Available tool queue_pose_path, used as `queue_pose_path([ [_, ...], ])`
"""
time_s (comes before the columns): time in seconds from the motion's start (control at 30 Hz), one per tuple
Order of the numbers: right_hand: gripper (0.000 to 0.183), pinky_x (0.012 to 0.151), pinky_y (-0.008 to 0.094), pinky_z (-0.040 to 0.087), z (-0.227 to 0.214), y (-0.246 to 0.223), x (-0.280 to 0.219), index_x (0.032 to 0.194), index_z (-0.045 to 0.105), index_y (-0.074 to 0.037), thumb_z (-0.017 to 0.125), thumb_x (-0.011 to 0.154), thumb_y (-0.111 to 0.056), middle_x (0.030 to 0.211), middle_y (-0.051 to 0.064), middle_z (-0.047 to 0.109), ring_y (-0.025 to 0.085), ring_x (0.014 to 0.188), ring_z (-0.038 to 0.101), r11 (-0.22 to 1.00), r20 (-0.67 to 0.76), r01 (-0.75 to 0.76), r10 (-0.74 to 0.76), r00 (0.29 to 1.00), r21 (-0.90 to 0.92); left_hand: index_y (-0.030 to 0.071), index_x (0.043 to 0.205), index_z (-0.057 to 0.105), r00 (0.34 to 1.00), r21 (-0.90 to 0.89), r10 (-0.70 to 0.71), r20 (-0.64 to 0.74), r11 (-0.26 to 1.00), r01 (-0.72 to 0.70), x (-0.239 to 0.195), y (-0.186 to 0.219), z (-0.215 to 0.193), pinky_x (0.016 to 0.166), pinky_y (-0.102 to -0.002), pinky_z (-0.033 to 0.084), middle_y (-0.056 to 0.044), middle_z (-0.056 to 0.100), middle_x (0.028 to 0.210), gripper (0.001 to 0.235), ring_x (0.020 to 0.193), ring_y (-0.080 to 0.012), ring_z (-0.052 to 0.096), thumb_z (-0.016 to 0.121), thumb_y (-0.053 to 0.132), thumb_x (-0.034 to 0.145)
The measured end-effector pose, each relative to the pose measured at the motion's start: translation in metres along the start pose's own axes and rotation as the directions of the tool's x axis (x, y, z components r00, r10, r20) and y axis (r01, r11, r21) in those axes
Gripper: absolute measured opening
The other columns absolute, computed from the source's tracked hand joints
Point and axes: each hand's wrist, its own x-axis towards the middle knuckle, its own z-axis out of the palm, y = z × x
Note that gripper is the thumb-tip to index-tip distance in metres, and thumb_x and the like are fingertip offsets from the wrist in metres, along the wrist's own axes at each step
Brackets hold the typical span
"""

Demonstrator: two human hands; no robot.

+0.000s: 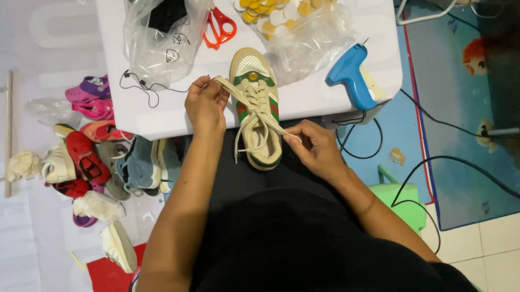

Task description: The person threads a beige lace through the eyelets of a white sneaker with green and red stripes. They then use a blue hot glue gun to apply adhesive to a yellow flower-shaped embellishment and press it onto the shoe's tongue.

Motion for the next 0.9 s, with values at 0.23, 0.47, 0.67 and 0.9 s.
queue_pose_path([
  [0.23,0.010,0.050,0.031,0.045,0.004,0.016,-0.005,0.100,0.077,-0.007,0.075,0.091,-0.011,0.066,0.010,0.063,0.021,0.052,0.057,0.996,-0.001,-0.067,0.067,0.998,0.064,0.011,0.103,0.059,0.995,0.155,0.035,0.090,0.987,-0.049,-0.023,0.022,0.001,0.069,-0.023,0.061,-0.001,0.058,0.092,0.018,0.080,-0.0134,0.068,0.063,-0.002,0.091],
  [0.47,0.010,0.051,0.029,0.044,0.008,0.030,-0.007,0.097,0.076,-0.004,0.077,0.090,-0.010,0.064,0.008,0.062,0.015,0.054,0.056,0.978,-0.016,-0.153,0.157,0.987,0.140,0.003,0.110,0.068,0.955,0.368,0.078,0.285,0.911,-0.185,-0.025,0.034,-0.007,0.056,-0.018,0.057,-0.003,0.060,0.085,0.021,0.070,-0.0115,0.067,0.072,0.001,0.089],
  [0.67,0.009,0.053,0.028,0.044,0.007,0.030,-0.004,0.095,0.075,-0.002,0.078,0.090,-0.008,0.063,0.007,0.062,0.013,0.056,0.054,0.971,-0.028,-0.157,0.165,0.986,0.178,0.000,0.107,0.069,0.968,0.298,0.104,0.229,0.939,-0.171,-0.012,0.015,-0.018,0.045,-0.018,0.048,-0.003,0.055,0.081,0.016,0.058,-0.0091,0.060,0.068,-0.001,0.091],
  [0.9,0.005,0.049,0.025,0.043,0.005,0.009,-0.004,0.094,0.076,0.000,0.077,0.091,-0.005,0.059,0.006,0.060,0.010,0.052,0.051,0.971,-0.042,-0.111,0.122,0.992,0.213,-0.004,0.106,0.071,0.983,0.204,0.156,0.095,0.963,-0.173,-0.005,0.004,-0.009,0.040,-0.018,0.045,-0.004,0.055,0.077,0.016,0.053,-0.0076,0.056,0.064,-0.003,0.092],
])
